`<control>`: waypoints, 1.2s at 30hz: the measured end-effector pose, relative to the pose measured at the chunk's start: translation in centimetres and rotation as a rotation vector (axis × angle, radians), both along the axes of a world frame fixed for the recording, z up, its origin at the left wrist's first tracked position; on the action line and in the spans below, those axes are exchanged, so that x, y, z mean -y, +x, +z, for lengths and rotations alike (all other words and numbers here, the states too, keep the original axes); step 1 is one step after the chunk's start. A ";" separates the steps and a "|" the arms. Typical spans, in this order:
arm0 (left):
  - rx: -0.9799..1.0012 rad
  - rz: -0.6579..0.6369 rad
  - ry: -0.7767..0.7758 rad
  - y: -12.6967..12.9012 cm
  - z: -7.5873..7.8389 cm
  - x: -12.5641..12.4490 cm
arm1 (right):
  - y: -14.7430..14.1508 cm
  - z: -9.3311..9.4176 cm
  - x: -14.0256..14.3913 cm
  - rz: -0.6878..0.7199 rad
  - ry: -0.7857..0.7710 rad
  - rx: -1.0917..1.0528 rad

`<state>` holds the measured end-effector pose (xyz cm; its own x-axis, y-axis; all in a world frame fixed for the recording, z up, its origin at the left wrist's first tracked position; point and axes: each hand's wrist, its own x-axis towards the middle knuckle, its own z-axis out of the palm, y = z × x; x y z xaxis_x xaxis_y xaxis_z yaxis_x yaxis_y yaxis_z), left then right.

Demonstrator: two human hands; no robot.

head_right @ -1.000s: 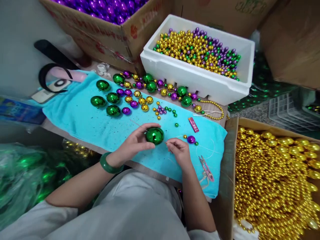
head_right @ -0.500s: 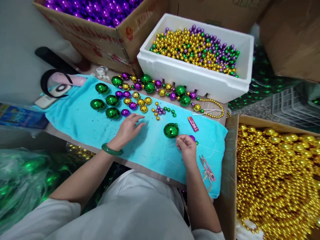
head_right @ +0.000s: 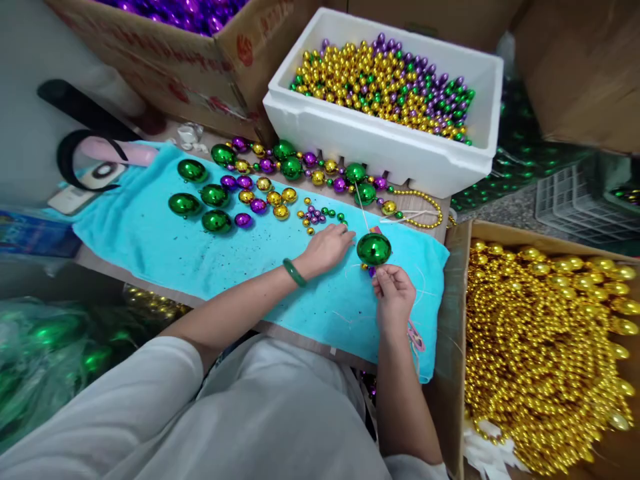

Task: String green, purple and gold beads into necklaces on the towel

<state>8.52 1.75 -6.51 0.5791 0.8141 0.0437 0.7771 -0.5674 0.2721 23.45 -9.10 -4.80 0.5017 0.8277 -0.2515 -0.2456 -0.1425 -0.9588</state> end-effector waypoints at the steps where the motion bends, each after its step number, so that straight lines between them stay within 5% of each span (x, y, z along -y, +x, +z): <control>1: -0.023 0.052 0.020 0.0 0.1 -0.4 | 0.0 0.0 0.2 0.006 -0.004 0.001; 5: -0.117 0.236 0.039 -1.6 0.5 -1.9 | 0.1 -0.5 0.6 0.040 -0.043 0.004; 19: -0.077 0.225 -0.010 -2.4 0.2 -2.8 | -1.0 -1.1 0.4 0.170 -0.044 0.053; 23: 0.408 0.334 -0.155 -3.0 0.4 -2.9 | -0.9 -1.0 0.5 0.170 -0.060 0.070; 29: 1.530 0.563 -1.017 -5.7 2.5 -2.0 | -0.6 -0.7 0.9 0.225 -0.056 0.093; 36: 1.811 0.645 -1.170 -7.9 3.6 -0.8 | -1.7 -0.6 0.7 0.297 -0.049 0.135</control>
